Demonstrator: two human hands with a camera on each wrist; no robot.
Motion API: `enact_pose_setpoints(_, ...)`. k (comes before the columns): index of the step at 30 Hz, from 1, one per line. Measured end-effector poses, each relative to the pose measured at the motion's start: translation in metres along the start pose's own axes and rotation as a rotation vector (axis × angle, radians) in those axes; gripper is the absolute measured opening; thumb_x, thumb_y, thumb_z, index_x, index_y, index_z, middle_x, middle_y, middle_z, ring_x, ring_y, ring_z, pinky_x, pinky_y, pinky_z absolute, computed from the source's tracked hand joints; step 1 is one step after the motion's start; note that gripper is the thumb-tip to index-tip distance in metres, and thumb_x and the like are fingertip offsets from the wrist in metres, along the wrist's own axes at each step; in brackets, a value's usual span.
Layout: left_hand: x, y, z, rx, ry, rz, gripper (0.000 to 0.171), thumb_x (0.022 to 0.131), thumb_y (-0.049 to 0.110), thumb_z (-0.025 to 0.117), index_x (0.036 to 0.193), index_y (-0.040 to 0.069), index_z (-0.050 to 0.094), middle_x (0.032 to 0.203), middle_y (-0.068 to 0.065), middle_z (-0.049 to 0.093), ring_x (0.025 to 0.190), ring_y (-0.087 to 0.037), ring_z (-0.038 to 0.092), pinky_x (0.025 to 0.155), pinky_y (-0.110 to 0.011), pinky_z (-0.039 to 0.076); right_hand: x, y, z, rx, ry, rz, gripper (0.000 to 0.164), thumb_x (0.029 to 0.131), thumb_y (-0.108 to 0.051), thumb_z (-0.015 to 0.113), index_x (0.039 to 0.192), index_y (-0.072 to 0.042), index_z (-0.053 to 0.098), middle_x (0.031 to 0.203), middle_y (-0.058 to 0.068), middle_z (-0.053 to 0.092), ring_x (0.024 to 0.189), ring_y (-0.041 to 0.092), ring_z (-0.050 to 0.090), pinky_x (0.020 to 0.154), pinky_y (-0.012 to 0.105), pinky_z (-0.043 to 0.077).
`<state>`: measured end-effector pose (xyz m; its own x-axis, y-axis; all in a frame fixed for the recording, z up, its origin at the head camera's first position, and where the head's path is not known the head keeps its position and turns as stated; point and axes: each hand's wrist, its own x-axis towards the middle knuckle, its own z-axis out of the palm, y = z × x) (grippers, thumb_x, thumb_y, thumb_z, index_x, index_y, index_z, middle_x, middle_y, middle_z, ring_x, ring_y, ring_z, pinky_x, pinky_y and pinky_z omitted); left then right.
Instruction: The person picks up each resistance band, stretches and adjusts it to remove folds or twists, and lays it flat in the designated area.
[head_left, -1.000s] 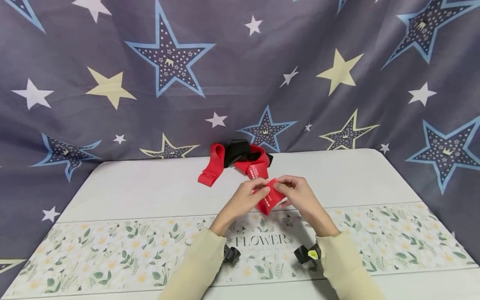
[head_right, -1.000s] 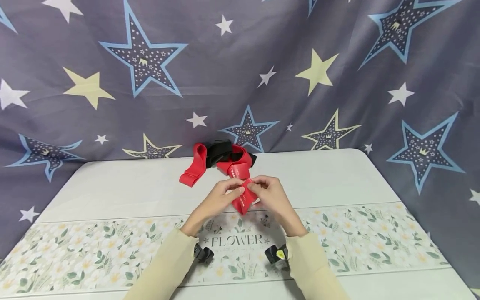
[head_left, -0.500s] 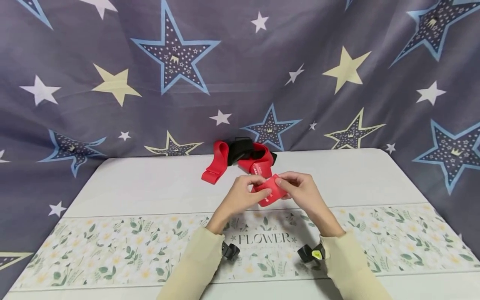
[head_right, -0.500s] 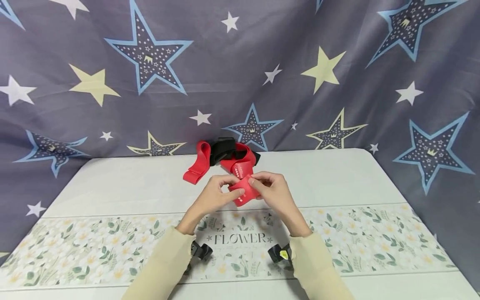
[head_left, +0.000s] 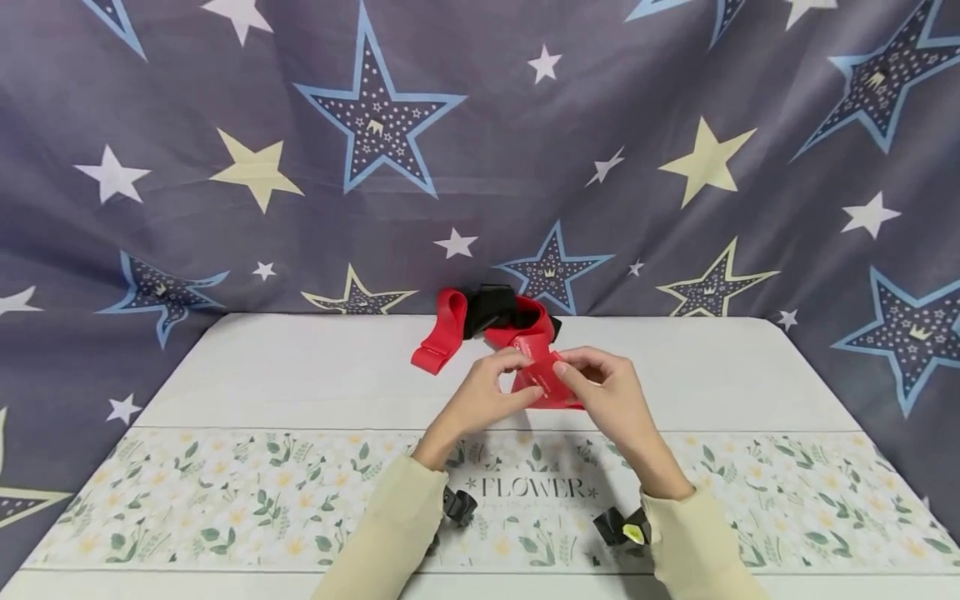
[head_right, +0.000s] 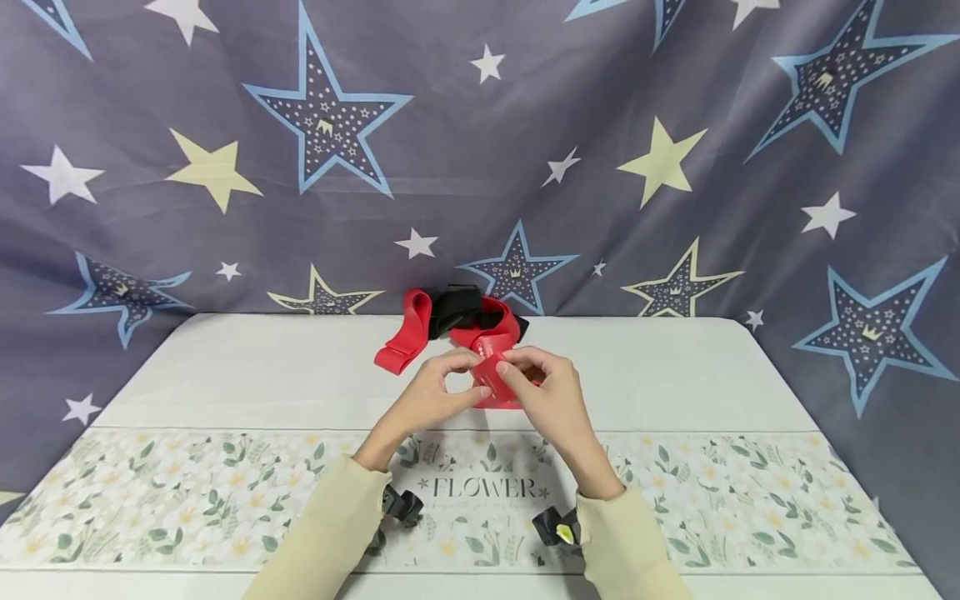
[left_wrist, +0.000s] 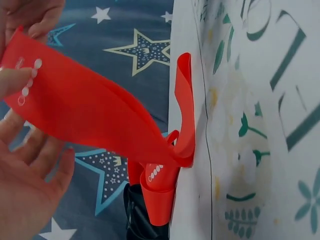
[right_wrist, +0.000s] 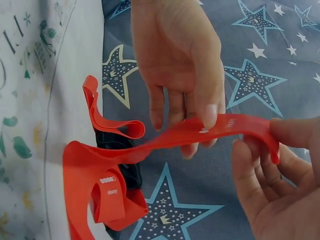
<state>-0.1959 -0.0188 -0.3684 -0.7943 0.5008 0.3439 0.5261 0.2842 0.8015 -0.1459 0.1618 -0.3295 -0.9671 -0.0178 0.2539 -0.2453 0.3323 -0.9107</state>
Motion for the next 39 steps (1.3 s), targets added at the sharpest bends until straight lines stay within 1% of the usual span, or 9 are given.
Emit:
enact_pose_setpoints(4,0.000,0.003,0.002,0.047,0.045,-0.011,0.039,0.083,0.012,0.069,0.120,0.003,0.062,0.124,-0.012,0.056,0.113,-0.024,0.053,0.094,-0.047,0.047,0.003,-0.002,0.001,0.036,0.031,0.010,0.017,0.090,-0.003,0.062,0.103,0.005,0.067,0.084,0.016,0.065,0.068,0.005,0.062,0.064,0.021,0.054)
enact_pose_setpoints(10,-0.002,0.004,0.004,0.062,0.152,-0.098,0.038,0.084,0.010,0.067,0.121,0.005,0.059,0.123,-0.012,0.056,0.110,-0.025,0.054,0.089,-0.045,0.049,0.008,-0.002,0.003,0.086,0.066,0.080,0.016,0.089,-0.001,0.060,0.102,0.008,0.064,0.078,0.006,0.061,0.061,0.005,0.061,0.062,0.021,0.054)
enact_pose_setpoints(14,-0.004,0.007,0.001,0.108,0.230,-0.240,0.018,0.087,0.013,0.060,0.104,0.007,0.063,0.099,-0.009,0.064,0.084,-0.019,0.059,0.070,-0.032,0.050,0.012,-0.004,0.006,0.138,0.099,0.126,0.014,0.089,0.001,0.058,0.101,0.010,0.058,0.077,0.001,0.056,0.059,0.003,0.060,0.062,0.021,0.055)
enact_pose_setpoints(17,-0.006,0.013,-0.004,0.084,0.214,-0.366,0.018,0.091,0.016,0.053,0.086,0.004,0.065,0.074,-0.008,0.064,0.059,-0.013,0.054,0.054,-0.025,0.044,0.014,-0.007,0.007,0.151,0.118,0.149,0.014,0.090,0.001,0.056,0.101,0.009,0.056,0.079,0.002,0.054,0.060,0.002,0.058,0.062,0.021,0.055)
enact_pose_setpoints(20,-0.006,0.018,-0.008,-0.055,0.094,-0.473,0.031,0.094,0.020,0.048,0.081,0.000,0.067,0.068,-0.012,0.067,0.049,-0.011,0.055,0.046,-0.023,0.043,0.017,-0.007,0.009,0.151,0.136,0.168,0.014,0.090,0.000,0.055,0.101,0.008,0.056,0.081,0.003,0.054,0.060,0.003,0.056,0.062,0.020,0.055)
enact_pose_setpoints(24,-0.004,0.021,-0.004,-0.299,-0.065,-0.569,0.039,0.097,0.025,0.043,0.096,-0.004,0.069,0.088,-0.016,0.073,0.057,-0.015,0.067,0.047,-0.021,0.047,0.020,-0.006,0.012,0.160,0.151,0.187,0.014,0.091,-0.001,0.054,0.102,0.007,0.056,0.084,0.003,0.055,0.061,0.004,0.055,0.064,0.021,0.055)
enact_pose_setpoints(29,-0.003,0.026,0.003,-0.542,-0.157,-0.596,0.047,0.100,0.031,0.038,0.117,-0.005,0.062,0.108,-0.020,0.069,0.074,-0.019,0.072,0.052,-0.019,0.051,0.020,-0.011,0.012,0.189,0.140,0.190,0.014,0.091,-0.001,0.054,0.102,0.007,0.054,0.086,0.003,0.055,0.063,0.004,0.057,0.066,0.022,0.056)
enact_pose_setpoints(34,-0.002,0.030,0.003,-0.680,-0.092,-0.555,0.048,0.102,0.029,0.033,0.124,-0.007,0.057,0.118,-0.023,0.064,0.087,-0.024,0.072,0.062,-0.021,0.054,0.016,-0.017,0.013,0.234,0.120,0.195,0.012,0.090,0.000,0.055,0.100,0.006,0.051,0.085,0.002,0.054,0.069,0.005,0.057,0.066,0.020,0.055)
enact_pose_setpoints(39,-0.002,0.031,0.004,-0.852,0.124,-0.540,0.038,0.101,0.018,0.039,0.125,-0.008,0.054,0.102,-0.016,0.071,0.080,-0.014,0.071,0.067,-0.022,0.055,0.008,-0.020,0.012,0.331,0.071,0.235,0.011,0.089,0.003,0.053,0.097,0.005,0.046,0.081,0.000,0.056,0.069,0.005,0.062,0.068,0.022,0.056)
